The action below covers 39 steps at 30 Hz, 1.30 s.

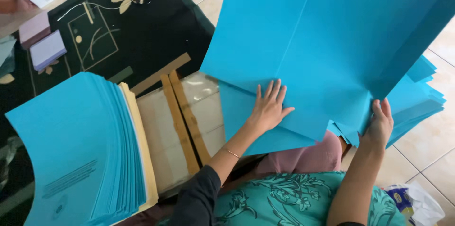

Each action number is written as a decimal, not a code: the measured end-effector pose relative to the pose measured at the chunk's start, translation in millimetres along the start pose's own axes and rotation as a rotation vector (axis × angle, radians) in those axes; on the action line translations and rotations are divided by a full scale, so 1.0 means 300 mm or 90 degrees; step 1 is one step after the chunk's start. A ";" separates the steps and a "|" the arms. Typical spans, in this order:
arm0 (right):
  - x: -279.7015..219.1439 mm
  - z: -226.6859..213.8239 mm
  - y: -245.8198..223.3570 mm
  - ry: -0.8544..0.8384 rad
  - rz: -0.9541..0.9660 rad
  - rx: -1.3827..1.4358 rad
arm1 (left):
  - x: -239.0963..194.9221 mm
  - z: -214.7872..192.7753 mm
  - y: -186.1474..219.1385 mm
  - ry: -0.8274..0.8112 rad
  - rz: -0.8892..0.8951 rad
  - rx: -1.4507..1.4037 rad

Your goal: The person sits on the floor and repeatedly folds blue paper sheets in half using both hands. They smooth the creases and place the folded sheets onto a stack on the right side of the frame.

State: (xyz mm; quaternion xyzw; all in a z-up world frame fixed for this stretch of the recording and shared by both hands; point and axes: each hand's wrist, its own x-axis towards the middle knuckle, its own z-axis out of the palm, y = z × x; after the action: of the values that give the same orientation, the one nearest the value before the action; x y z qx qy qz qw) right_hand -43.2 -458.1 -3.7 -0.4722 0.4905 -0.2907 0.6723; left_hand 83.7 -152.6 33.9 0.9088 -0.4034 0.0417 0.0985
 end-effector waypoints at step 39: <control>-0.110 0.131 0.065 -0.184 -0.458 -0.518 | -0.027 -0.051 -0.006 0.253 -0.087 -0.058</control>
State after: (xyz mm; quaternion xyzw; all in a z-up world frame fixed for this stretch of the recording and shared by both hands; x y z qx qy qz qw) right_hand -19.4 -408.7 -6.1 -0.8660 0.2743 -0.2214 0.3545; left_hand 79.5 -142.2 47.3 0.9024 -0.3151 0.1951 0.2200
